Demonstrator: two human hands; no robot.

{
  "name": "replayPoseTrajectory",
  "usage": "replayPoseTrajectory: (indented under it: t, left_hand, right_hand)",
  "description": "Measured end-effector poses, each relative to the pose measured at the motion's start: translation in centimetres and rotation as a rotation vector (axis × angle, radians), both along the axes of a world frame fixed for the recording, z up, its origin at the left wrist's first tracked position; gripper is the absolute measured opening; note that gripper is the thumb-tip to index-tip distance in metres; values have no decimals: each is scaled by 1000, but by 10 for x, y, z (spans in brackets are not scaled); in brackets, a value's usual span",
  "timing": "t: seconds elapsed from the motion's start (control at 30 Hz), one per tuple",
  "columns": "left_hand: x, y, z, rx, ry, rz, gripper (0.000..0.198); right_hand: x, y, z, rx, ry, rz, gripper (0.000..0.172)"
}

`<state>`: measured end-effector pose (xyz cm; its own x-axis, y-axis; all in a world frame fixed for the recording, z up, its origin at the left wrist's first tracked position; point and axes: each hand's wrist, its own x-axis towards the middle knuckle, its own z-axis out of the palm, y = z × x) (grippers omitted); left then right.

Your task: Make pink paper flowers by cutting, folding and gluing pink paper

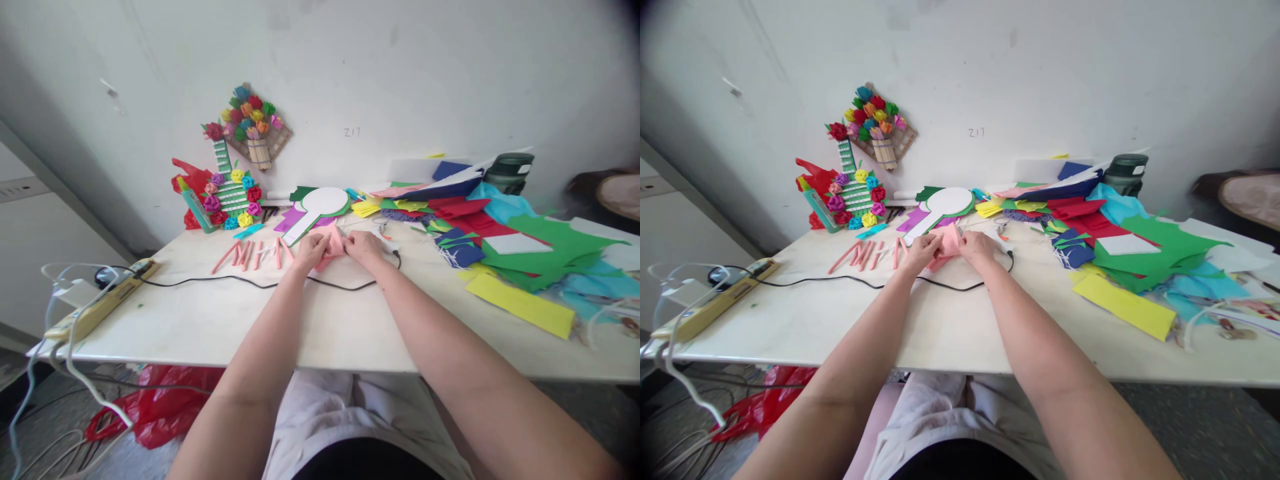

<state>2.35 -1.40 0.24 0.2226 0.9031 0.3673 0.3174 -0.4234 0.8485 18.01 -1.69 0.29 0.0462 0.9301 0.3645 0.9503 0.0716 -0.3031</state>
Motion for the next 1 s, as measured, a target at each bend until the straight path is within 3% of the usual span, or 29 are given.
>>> replayPoseTrajectory:
  t: [0.27, 0.6, 1.0]
  left_hand:
    - [-1, -7, 6, -63, -278, -87, 25]
    - [-4, -8, 5, -109, -334, -155, 28]
    - [-3, -1, -1, -155, -324, -205, 41]
  right_hand:
    - [0, 1, -2, 7, -3, 4, 33]
    - [-11, -4, 2, 48, 105, 64, 31]
    - [-22, 5, -5, 188, 525, 348, 26]
